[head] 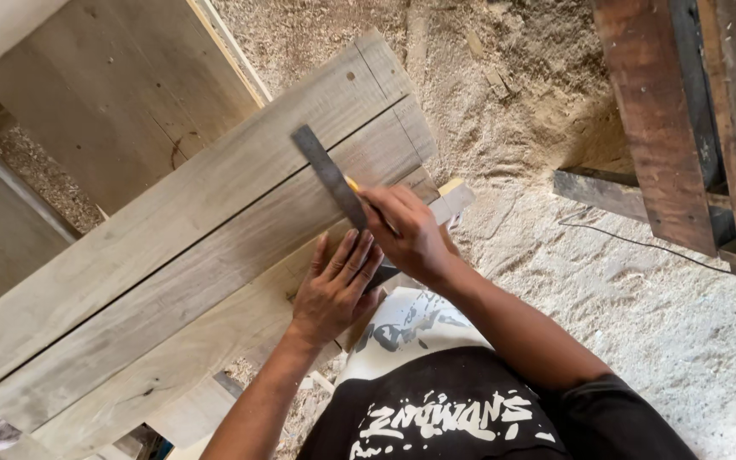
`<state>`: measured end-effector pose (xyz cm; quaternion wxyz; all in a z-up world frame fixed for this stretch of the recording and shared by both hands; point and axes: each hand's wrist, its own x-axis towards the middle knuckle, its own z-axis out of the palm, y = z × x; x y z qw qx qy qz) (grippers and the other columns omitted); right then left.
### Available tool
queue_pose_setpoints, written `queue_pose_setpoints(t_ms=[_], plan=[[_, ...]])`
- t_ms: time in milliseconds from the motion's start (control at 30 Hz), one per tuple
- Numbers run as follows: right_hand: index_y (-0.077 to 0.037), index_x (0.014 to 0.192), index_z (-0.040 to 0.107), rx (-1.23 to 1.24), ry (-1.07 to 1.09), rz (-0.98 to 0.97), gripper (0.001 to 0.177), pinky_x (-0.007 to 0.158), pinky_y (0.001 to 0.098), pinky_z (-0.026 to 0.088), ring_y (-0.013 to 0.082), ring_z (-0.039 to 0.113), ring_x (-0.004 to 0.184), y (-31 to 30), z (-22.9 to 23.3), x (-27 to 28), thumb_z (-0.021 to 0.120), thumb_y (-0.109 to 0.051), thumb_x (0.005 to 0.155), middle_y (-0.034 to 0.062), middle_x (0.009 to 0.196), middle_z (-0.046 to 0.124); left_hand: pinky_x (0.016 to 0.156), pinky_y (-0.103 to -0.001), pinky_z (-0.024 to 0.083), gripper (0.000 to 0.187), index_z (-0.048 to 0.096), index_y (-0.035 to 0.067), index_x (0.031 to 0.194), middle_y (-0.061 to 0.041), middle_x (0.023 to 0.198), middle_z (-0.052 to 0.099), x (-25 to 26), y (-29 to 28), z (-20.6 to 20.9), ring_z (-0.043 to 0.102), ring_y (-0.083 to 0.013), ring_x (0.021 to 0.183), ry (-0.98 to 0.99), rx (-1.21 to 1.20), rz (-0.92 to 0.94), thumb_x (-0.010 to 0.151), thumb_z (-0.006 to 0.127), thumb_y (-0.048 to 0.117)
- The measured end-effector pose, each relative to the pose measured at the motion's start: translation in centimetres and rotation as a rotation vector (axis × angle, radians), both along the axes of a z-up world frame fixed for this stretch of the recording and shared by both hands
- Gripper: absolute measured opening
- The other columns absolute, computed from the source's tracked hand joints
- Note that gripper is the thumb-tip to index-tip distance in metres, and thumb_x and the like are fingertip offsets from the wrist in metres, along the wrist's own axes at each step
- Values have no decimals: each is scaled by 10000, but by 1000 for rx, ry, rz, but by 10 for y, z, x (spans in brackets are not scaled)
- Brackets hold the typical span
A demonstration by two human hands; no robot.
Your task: The person uses a try square and pencil to mark straight lines on several wooden planks. They reposition the planks and repeat the marking process on different pieces.
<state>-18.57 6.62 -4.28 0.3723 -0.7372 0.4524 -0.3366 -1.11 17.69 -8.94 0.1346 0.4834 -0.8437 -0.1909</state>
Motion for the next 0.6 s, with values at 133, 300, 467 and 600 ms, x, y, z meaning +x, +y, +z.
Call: queue_pose_setpoints(t_ms=[133,300,467,600], plan=[[48,1201,656,1,29,33,242,818,386,577,315,715,957,3,7,-3,675,-29,972,185,1092,718,1277,-566,124,631,477,97,1552,-130,1656,359,0,-1,-3,269,-285,1560,-11,-30,8,1025,575,429],[51,1236,654,-63,5,7,243,844,389,592,331,711,988,-14,-4,15,648,-8,1001,190,1110,715,1276,-580,136,610,513,77,1523,-130,1631,384,-1,3,2,295,-290,1550,-22,-7,-11,1000,571,387],[58,1211,649,-9,4,3,246,811,378,594,319,720,948,-15,10,14,675,1,973,200,1090,707,1267,-584,141,599,533,72,1503,-149,1630,397,2,-10,7,306,-297,1543,31,-23,5,994,580,383],[59,1191,659,-20,16,3,235,822,382,587,327,709,950,-4,-7,11,672,29,958,200,1080,704,1261,-591,140,612,538,42,1488,-169,1617,416,1,4,-2,314,-327,1536,-10,-22,-34,973,596,368]])
